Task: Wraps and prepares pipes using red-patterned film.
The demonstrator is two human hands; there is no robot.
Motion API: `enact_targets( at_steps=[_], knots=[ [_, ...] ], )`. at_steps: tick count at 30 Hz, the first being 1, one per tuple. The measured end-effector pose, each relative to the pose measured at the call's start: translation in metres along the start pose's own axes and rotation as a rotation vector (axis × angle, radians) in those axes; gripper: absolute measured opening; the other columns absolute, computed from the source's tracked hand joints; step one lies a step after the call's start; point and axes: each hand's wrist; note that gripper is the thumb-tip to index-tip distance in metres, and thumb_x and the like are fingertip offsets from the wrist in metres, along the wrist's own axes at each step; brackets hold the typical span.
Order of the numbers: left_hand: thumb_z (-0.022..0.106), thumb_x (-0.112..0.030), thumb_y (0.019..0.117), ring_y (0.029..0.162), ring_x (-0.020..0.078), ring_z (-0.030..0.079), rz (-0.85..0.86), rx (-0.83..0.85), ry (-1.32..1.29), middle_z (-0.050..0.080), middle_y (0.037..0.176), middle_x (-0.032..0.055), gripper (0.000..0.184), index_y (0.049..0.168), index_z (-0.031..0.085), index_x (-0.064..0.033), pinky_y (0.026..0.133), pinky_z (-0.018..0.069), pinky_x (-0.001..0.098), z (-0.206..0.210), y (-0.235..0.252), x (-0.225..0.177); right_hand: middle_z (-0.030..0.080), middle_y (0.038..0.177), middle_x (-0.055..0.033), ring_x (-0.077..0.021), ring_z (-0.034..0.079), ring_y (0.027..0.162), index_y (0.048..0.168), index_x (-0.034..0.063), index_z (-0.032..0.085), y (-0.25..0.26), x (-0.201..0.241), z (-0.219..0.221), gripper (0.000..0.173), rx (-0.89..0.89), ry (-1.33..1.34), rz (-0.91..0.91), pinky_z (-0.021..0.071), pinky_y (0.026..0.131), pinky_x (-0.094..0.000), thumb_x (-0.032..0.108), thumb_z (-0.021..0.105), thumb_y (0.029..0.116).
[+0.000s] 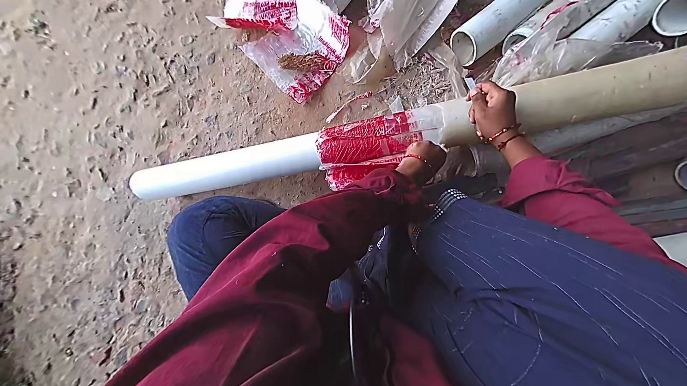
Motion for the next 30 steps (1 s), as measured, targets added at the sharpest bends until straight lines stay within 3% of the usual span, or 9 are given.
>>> enact_targets(
  at_steps=[3,9,13,17,24,25,27,28,30],
  knots=[
    [0.046,-0.005,0.1065,0.136,0.0446,0.052,-0.063,0.084,-0.215,0.059,0.137,0.0314,0.03,0.121,0.064,0.0135,0.11,0.0417,0.058,0.022,0.0,-0.01,0.049,0.06,-0.0005,-0.0049,0.044,0.041,0.112,-0.0063,0.061,0.007,0.003,-0.003,0.029,0.011,0.031,0.0,0.0415,0.042,-0.0225,0.015,0.041,0.1106],
    [0.047,-0.002,0.1053,0.12,0.0457,0.062,-0.066,-0.009,0.072,0.058,0.133,0.0296,0.033,0.136,0.051,0.009,0.093,0.053,0.0588,0.034,0.004,0.017,0.053,0.063,-0.0047,-0.008,0.047,0.044,0.115,-0.0084,0.062,0.003,-0.001,-0.002,0.031,-0.035,0.009,-0.028,0.0441,0.045,-0.0259,0.015,0.042,0.11],
    [0.051,-0.02,0.1085,0.134,0.0398,0.054,0.122,-0.158,-0.204,0.054,0.142,0.0267,0.04,0.137,0.052,0.0077,0.111,0.0434,0.053,0.046,-0.017,0.057,0.056,0.065,-0.007,-0.0108,0.048,0.045,0.116,-0.0074,0.064,-0.006,-0.007,0.001,0.033,-0.065,0.002,-0.015,0.0446,0.046,-0.0293,0.017,0.041,0.1105],
    [0.048,-0.006,0.1068,0.125,0.0363,0.06,0.21,-0.388,-0.642,0.056,0.138,0.03,0.034,0.135,0.054,0.011,0.108,0.0473,0.0435,0.045,-0.079,0.098,0.056,0.068,-0.0025,-0.0041,0.051,0.046,0.116,-0.0098,0.059,-0.032,0.01,-0.005,0.031,-0.101,0.249,0.102,0.0496,0.049,-0.0212,0.013,0.039,0.1123],
    [0.05,-0.012,0.1085,0.127,0.0377,0.06,0.031,-0.285,-0.511,0.06,0.138,0.0261,0.033,0.135,0.06,0.0047,0.112,0.0435,0.0473,0.042,-0.253,0.136,0.062,0.063,0.0039,-0.0003,0.059,0.049,0.104,-0.0112,0.055,-0.136,-0.024,-0.032,0.027,-0.391,0.739,0.007,0.053,0.046,-0.0169,0.001,0.032,0.108],
    [0.05,-0.011,0.108,0.128,0.038,0.06,0.042,-0.303,-0.472,0.061,0.138,0.0254,0.033,0.135,0.061,0.0035,0.112,0.0432,0.049,0.034,-0.277,0.133,0.06,0.063,-0.0004,-0.0025,0.059,0.049,0.101,-0.0156,0.054,-0.151,0.007,-0.046,0.026,-0.439,0.741,0.112,0.0533,0.048,-0.017,-0.005,0.03,0.1059],
    [0.054,-0.009,0.1057,0.124,0.0384,0.063,0.208,-0.433,-0.33,0.065,0.132,0.0249,0.03,0.13,0.066,0.003,0.108,0.0466,0.0514,0.018,-0.318,0.12,0.052,0.065,0.0014,-0.003,0.054,0.051,0.1,-0.0073,0.056,-0.168,0.104,-0.09,0.026,-0.451,0.587,0.691,0.052,0.058,-0.0157,-0.005,0.032,0.1074],
    [0.055,-0.01,0.1045,0.121,0.037,0.065,0.337,-0.526,-0.225,0.068,0.128,0.0226,0.028,0.127,0.068,0.0012,0.104,0.0501,0.0506,0.011,-0.332,0.107,0.052,0.063,0.0037,-0.0007,0.054,0.05,0.096,-0.006,0.056,-0.179,0.107,-0.098,0.025,-0.538,0.597,0.631,0.0512,0.056,-0.0141,-0.005,0.033,0.1055],
    [0.056,-0.014,0.103,0.113,0.0295,0.07,0.625,-0.736,0.001,0.073,0.119,0.0136,0.026,0.123,0.07,-0.0064,0.095,0.0564,0.0427,0.001,-0.349,0.069,0.058,0.065,0.0089,0.0011,0.061,0.054,0.095,-0.0015,0.057,-0.195,0.04,-0.112,0.027,-0.554,0.705,0.162,0.0546,0.056,-0.0154,-0.001,0.033,0.1059]
  ],
)
Point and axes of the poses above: each hand's wrist, its own y-axis towards the middle knuckle, its own z-axis out of the palm, x = y × z
